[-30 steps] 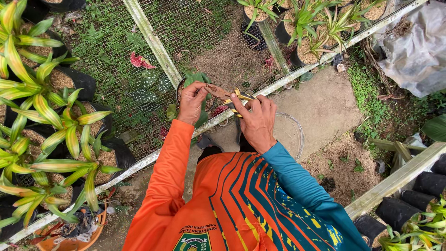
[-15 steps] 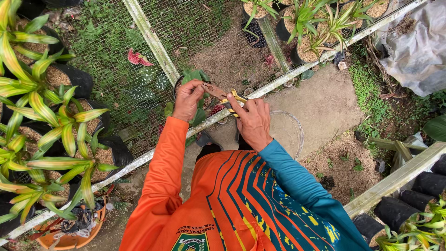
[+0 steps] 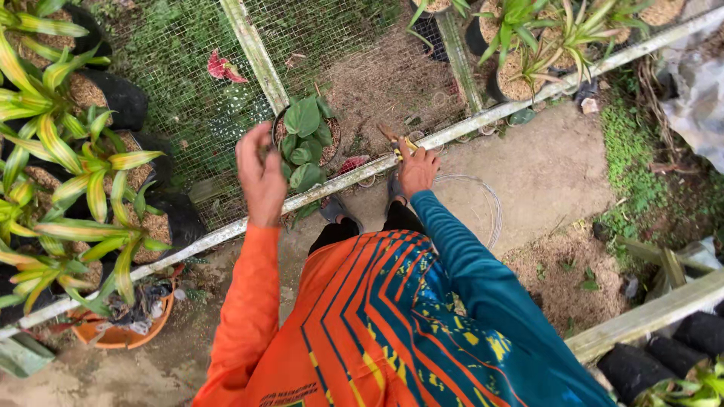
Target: The person uses pliers to cut and bend a metal wire, then attaches it to a wire mesh fence. They continue to secure the wire by hand, ensuring it is fastened to the fence structure.
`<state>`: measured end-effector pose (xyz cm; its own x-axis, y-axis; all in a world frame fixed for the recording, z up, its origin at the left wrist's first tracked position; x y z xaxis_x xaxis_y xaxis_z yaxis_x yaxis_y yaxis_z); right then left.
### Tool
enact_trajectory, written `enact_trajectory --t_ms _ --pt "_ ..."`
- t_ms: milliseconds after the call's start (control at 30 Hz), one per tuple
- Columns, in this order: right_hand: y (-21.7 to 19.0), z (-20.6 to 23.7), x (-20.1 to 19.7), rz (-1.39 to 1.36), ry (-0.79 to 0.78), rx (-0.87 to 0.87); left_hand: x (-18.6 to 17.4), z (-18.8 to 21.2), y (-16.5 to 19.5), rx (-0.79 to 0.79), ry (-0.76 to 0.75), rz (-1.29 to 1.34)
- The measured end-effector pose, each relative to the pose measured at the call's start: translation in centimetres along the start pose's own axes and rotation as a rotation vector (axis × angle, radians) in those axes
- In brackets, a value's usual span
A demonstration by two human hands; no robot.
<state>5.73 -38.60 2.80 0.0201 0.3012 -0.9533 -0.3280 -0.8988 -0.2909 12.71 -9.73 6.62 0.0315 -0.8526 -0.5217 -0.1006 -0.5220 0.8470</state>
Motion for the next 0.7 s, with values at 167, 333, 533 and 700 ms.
enact_trajectory --t_ms 167,333,533,700 --pt "0.5 -2.8 1.0 0.005 0.024 -0.165 0.9 9.8 -6.7 -0.537 -0.121 0.317" --pt "1.5 -4.5 2.6 0.061 -0.133 -0.436 4.3 21.1 -7.7 -1.083 -0.133 0.701" --pt "3.3 -4.7 3.6 0.078 -0.178 -0.518 8.9 23.2 -3.6 -0.972 0.116 0.855" --pt "1.7 -3.3 2.8 -0.37 -0.404 -0.254 7.5 16.9 1.1 -0.659 0.152 0.51"
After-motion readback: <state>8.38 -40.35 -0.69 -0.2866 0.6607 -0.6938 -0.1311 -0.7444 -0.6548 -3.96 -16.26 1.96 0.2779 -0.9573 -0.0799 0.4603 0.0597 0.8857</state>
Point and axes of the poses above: each hand's wrist, its own z-axis away from the middle knuckle, its own x-axis out of the palm, y = z × x, the point moved 6 cm from there along -z, towards the middle knuckle, and after that the axes turned 12 degrees about -z, right-handed, at the moved point
